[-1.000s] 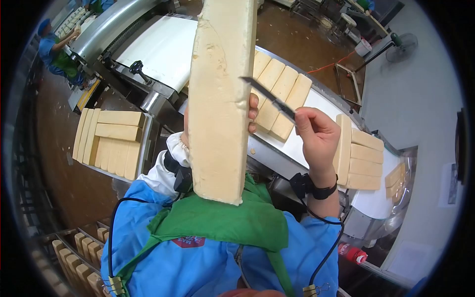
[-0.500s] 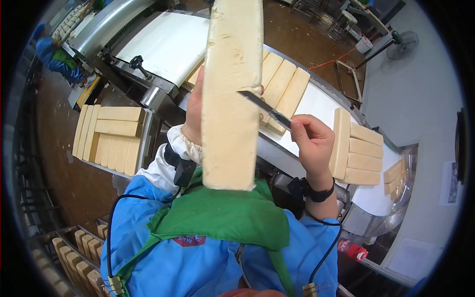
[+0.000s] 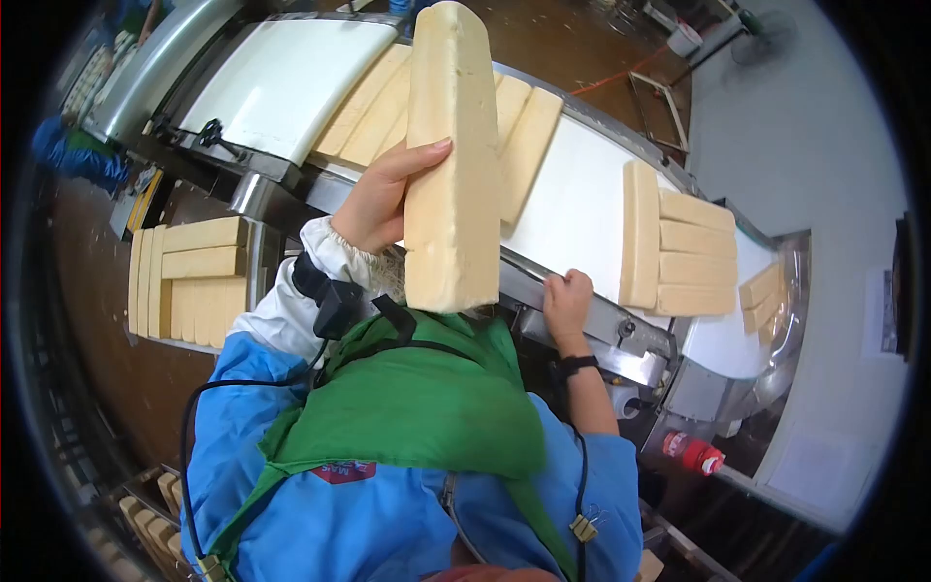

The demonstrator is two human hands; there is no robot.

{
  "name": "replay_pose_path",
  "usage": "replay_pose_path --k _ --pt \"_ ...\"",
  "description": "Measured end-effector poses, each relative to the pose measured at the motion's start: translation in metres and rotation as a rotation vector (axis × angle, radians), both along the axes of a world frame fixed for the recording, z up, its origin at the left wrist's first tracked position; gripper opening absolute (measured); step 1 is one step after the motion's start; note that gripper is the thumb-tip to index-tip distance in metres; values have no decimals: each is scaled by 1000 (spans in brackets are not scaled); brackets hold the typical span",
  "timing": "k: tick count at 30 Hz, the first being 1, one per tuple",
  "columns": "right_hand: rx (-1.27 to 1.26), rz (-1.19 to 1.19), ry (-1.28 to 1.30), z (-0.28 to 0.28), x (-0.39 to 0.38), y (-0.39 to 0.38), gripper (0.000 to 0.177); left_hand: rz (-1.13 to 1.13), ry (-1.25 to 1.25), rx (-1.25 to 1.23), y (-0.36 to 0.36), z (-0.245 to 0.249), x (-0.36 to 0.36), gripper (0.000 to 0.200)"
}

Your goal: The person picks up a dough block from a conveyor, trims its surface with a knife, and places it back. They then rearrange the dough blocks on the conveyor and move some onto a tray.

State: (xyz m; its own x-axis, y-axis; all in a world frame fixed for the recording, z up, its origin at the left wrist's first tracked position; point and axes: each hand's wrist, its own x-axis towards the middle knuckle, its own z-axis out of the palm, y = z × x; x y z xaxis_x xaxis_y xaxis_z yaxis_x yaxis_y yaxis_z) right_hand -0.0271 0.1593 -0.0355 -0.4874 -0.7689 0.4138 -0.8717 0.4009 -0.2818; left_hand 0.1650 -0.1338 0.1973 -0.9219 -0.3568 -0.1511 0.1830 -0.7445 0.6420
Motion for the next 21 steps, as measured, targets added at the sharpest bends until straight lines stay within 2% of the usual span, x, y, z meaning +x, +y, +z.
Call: replay_pose_path --k 5,6,9,12,15,18,21 --pt "-9 -46 33 -25 -1 -4 19 -81 -162 -226 19 -12 -68 48" --pt "-6 -71 30 -27 -2 -5 20 -104 -172 -269 23 -23 -86 56" --pt "-18 -85 -63 -36 -5 -2 22 -183 -194 -417 37 -58 -145 59" --pt "-81 -199 -25 -32 -22 12 40 -173 -294 -457 59 -92 -200 76" --pt "-84 -677 94 -10 -53 27 60 -86 -502 -895 65 -151 -253 89" --pt "103 -840 64 -6 -82 45 73 -98 -1010 -1441 70 -176 -283 94" --pt "138 -823 30 8 -85 35 75 23 -1014 -1659 71 -217 -269 86"
